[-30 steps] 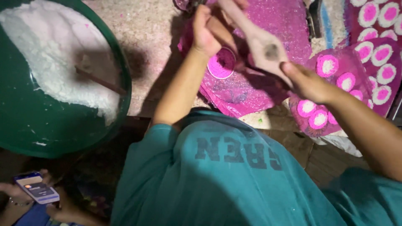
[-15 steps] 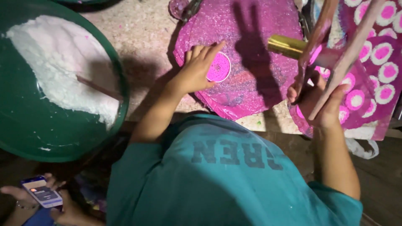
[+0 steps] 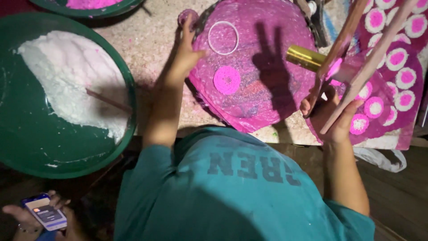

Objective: The person scoops pink and white powdery material from green basins, packs it into a cylindrical mold, and presses it with a wooden tool to form round decorative discs. The finished discs are placed on a pink glittery mat and a nearby tray.

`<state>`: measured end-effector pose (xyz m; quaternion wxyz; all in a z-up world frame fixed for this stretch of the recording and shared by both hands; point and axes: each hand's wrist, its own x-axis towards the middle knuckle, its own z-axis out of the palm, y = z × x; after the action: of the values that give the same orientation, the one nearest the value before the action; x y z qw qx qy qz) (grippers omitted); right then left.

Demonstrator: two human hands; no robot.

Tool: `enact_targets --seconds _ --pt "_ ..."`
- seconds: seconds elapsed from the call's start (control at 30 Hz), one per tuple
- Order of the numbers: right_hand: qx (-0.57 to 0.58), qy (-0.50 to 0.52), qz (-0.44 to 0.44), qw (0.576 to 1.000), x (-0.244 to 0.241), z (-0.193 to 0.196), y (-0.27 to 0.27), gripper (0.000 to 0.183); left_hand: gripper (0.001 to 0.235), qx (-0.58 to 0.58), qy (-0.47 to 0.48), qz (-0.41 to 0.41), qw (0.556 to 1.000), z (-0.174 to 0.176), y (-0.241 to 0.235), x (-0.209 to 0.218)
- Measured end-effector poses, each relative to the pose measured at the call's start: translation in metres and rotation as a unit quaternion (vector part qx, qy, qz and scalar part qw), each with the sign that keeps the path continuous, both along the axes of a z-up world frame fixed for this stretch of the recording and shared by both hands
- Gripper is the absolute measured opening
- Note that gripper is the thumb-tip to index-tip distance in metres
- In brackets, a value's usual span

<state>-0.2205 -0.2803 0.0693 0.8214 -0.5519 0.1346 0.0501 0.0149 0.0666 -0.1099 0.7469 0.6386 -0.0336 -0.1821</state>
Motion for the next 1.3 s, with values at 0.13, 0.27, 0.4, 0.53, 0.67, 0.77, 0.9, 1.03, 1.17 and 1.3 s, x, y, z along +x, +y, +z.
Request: enact_targets --seconds 0.13,0.27,0.4,0.53,0.67,0.77,0.9,1.03,1.17,1.3 --pt "-0.019 0.001 -0.004 1.000 0.000 -0.001 0.005 0.098 0.115 0.150 -0.118 0.086 0.978 0.016 0.011 -0.064" --pt "-0.021 0.001 0.001 1.000 0.008 -0.003 0.010 0.096 0.068 0.397 -0.361 0.053 0.842 0.053 0.008 -0.098" --pt "-0.052 -0.012 0.016 0.998 0.014 0.000 0.019 0.100 0.020 0.396 -0.364 0.029 0.842 0.072 -0.003 -0.102" --pt "-0.049 -0.008 0.024 0.999 0.015 0.002 0.025 0.098 0.011 0.358 -0.364 0.015 0.860 0.071 -0.010 -0.103" --pt "-0.053 0.013 0.043 0.998 0.014 -0.005 0.024 0.100 0.012 0.339 -0.367 0.003 0.866 0.065 -0.011 -0.117" --pt "-0.071 0.024 0.073 0.995 0.018 -0.013 0.020 0.105 0.018 0.368 -0.355 -0.024 0.859 0.066 -0.014 -0.121" --pt "-0.103 0.056 0.184 0.976 0.035 -0.022 0.014 0.109 0.057 0.165 -0.277 -0.030 0.946 0.077 -0.025 -0.088" --pt "-0.116 0.184 0.373 0.902 0.065 -0.025 0.018 0.100 0.072 -0.488 0.039 -0.125 0.863 0.086 -0.037 -0.034" --pt "-0.227 0.256 0.436 0.832 0.114 -0.008 0.023 0.095 0.067 -0.646 0.030 -0.113 0.754 0.095 -0.051 -0.008" --pt "-0.374 0.215 0.446 0.784 0.148 0.011 0.042 0.094 0.049 -0.626 0.025 0.013 0.780 0.096 -0.048 0.006"
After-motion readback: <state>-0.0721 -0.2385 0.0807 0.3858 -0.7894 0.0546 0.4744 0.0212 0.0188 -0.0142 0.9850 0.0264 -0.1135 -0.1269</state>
